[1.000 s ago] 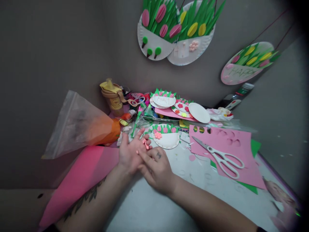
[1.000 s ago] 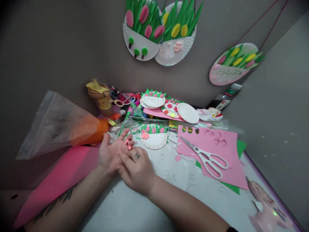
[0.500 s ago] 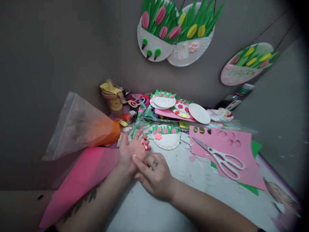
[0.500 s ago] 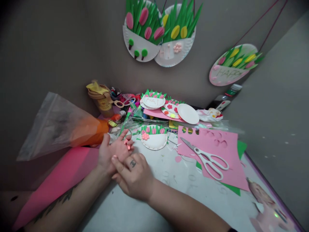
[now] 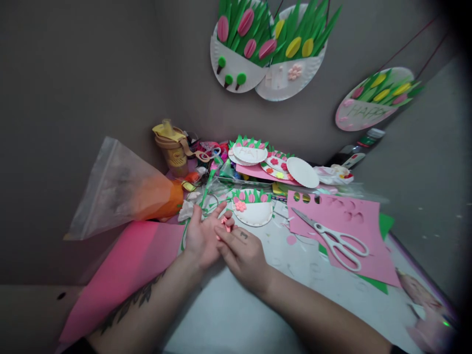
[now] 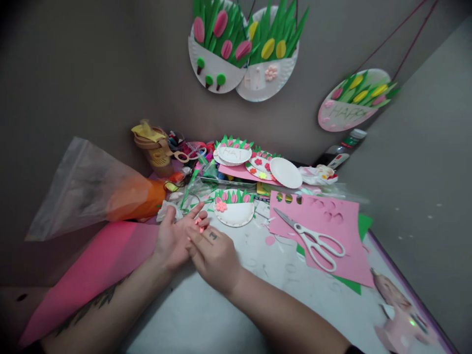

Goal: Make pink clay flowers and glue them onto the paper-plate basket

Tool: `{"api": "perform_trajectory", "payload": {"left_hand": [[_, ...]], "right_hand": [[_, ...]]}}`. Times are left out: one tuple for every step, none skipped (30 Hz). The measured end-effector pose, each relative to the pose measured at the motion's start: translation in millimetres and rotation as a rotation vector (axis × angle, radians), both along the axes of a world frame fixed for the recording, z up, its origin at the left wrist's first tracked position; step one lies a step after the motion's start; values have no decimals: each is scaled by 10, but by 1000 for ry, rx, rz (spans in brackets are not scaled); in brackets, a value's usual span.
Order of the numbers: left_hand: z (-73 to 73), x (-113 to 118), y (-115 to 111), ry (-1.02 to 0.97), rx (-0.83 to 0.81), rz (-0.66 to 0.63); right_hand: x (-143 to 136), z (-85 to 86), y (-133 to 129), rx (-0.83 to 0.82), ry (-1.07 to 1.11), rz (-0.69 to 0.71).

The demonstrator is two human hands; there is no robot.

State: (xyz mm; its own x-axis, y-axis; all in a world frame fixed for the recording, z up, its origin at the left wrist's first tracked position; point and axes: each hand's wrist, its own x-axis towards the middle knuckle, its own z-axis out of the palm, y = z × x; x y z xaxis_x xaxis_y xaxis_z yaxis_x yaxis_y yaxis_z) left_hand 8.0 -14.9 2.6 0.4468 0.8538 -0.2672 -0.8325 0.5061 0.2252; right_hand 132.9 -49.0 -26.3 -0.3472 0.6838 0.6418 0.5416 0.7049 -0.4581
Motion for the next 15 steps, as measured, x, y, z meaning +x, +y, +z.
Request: {"api": "perform_trajectory", "payload": {"left_hand": [[4, 0, -3, -1, -2, 1], [11, -2, -4, 1, -4, 5], [19, -5, -5, 3, -3, 10], [28, -8, -4, 4, 2, 15], [36, -10, -2, 3, 12, 21], [43, -12, 0, 1, 23, 28], [49, -13, 3, -2, 34, 35], [53, -13, 7, -2, 42, 44], [58, -13, 13, 1, 44, 56], [61, -14, 21, 5, 41, 68], [65, -17, 31, 10, 36, 80], [68, -23, 45, 15, 33, 95], [70, -33, 62, 22, 32, 111], [70, -45, 81, 32, 32, 128], [69, -60, 102, 50, 34, 145]], "right_hand": [[9, -11, 4, -21, 19, -8], [15, -20, 4, -42, 35, -14], [17, -26, 3, -64, 50, -15], [16, -29, 0, -87, 71, -13], [12, -30, -3, -109, 97, -11], [6, -29, -6, -130, 125, -9], [-1, -25, -8, -150, 151, -8], [-6, -19, -10, -171, 175, -9], [-8, -9, -9, -190, 197, -9], [-4, 3, -6, -207, 216, -8], [8, 19, -1, -220, 230, -6], [30, 39, 9, -233, 238, -6], [63, 60, 21, -244, 244, -12], [105, 82, 36, -258, 248, -30], [155, 102, 53, -271, 248, -58]]}}
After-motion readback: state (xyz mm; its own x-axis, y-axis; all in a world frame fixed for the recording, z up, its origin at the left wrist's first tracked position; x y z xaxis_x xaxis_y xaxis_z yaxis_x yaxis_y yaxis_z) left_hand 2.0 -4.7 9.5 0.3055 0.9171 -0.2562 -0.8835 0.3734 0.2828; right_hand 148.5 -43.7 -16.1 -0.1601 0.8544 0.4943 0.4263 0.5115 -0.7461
